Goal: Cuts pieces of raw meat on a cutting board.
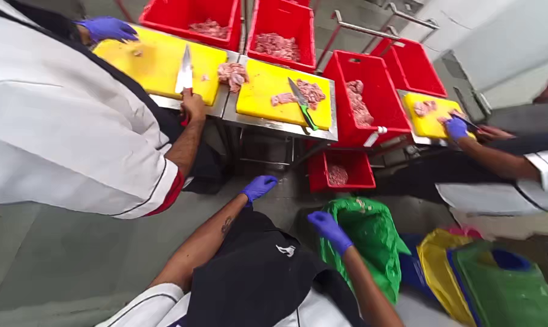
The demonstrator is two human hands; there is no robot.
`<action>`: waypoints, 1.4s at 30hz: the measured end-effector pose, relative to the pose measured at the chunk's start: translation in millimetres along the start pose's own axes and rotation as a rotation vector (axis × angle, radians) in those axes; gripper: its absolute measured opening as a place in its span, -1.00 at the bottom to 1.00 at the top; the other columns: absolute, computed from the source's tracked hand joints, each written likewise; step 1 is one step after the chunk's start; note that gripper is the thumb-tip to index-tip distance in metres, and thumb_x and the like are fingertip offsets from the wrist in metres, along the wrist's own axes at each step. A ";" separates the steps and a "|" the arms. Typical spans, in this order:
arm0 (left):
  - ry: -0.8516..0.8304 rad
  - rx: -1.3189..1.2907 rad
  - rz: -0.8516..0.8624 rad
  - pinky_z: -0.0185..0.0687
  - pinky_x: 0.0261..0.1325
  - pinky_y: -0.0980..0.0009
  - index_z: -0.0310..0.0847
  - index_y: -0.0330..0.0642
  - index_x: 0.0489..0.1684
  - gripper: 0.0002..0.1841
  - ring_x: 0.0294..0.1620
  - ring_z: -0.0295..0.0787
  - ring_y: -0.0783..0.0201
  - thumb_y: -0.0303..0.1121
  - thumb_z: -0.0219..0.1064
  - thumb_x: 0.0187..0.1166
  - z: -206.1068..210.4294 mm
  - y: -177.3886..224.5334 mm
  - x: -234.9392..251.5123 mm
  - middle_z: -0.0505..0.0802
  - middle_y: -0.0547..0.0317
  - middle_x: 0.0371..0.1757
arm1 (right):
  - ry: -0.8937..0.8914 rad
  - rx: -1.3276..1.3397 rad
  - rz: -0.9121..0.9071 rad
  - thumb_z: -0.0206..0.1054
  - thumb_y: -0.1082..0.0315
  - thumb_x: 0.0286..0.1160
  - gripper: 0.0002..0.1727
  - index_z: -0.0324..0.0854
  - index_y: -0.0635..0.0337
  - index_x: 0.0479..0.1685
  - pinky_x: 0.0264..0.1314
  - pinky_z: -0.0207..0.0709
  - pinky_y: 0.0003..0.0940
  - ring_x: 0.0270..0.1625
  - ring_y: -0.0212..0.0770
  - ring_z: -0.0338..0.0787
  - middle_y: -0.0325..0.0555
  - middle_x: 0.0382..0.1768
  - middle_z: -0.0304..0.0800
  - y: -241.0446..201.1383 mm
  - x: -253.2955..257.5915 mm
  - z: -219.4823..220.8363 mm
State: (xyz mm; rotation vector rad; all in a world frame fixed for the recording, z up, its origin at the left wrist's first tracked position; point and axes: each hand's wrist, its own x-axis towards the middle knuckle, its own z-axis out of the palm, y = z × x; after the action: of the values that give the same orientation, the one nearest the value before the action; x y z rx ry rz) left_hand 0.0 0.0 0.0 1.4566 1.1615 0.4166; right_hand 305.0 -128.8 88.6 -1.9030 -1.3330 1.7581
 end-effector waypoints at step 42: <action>0.567 0.598 0.025 0.77 0.20 0.03 0.81 -0.12 -0.06 -0.79 0.09 0.86 0.07 -0.26 0.40 0.49 -222.7 111.8 238.1 0.90 0.05 -0.03 | 0.267 -0.383 -0.514 0.03 0.18 0.76 -0.34 0.08 0.14 0.83 -0.22 0.75 -0.16 -0.33 -0.22 0.81 -0.06 -0.19 0.81 -276.2 261.6 -122.4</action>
State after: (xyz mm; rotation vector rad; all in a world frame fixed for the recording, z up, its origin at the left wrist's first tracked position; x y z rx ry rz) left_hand -25.5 335.1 76.1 1.9336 1.8308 0.5495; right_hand 253.1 264.7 134.6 -1.6687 -1.9290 1.0226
